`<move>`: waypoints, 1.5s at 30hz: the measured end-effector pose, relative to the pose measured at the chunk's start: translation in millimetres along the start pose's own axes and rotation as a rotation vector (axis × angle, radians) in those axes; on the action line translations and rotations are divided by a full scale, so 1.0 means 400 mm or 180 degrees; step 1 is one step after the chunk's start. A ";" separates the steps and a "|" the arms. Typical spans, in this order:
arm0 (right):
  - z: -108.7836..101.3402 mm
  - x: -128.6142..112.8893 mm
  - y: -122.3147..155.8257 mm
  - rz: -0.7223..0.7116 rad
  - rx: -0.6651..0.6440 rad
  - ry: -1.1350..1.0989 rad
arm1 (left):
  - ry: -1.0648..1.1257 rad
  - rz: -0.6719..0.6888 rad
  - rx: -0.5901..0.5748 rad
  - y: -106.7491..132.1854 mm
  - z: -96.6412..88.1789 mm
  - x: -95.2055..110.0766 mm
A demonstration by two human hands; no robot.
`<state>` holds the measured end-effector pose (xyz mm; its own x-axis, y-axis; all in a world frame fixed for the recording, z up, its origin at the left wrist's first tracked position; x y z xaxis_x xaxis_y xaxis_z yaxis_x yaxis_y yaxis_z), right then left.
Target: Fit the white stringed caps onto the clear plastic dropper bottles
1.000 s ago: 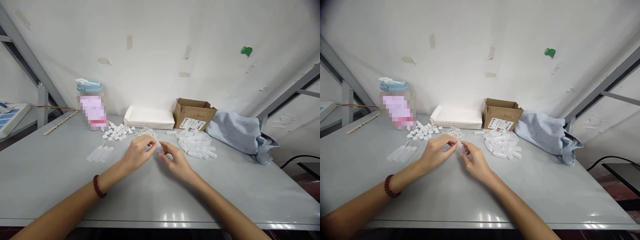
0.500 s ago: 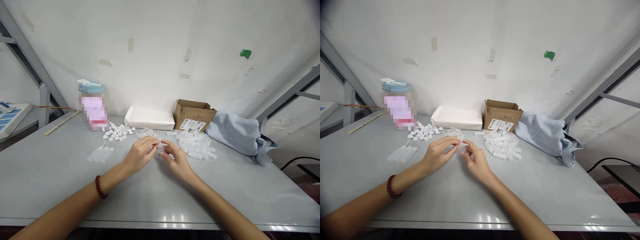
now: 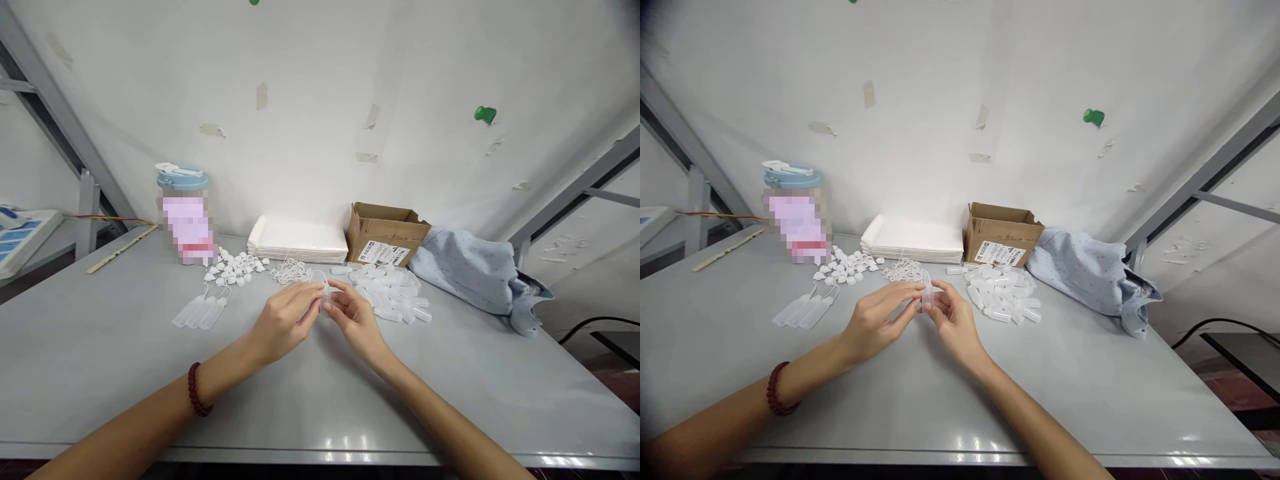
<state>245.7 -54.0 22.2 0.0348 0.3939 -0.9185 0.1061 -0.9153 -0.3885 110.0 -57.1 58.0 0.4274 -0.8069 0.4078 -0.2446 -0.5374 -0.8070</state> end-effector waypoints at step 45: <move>0.028 0.005 0.015 0.0626 -0.0016 -0.0843 | -0.0274 -0.0151 -0.1580 -0.026 -0.009 -0.035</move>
<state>235.2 -59.5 17.2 -0.2044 0.1736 -0.9634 0.1279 -0.9710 -0.2021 103.5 -41.1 62.4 0.5133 -0.7668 0.3854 -0.5986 -0.6417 -0.4795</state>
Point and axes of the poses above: each hand's wrist, its own y-axis away from the middle knuckle, its own z-axis out of the palm, x = y × z, the point moved 5 cm from there along -y, towards the middle knuckle, and after that the axes turned 12 degrees about -z, right-handed, at the moved point
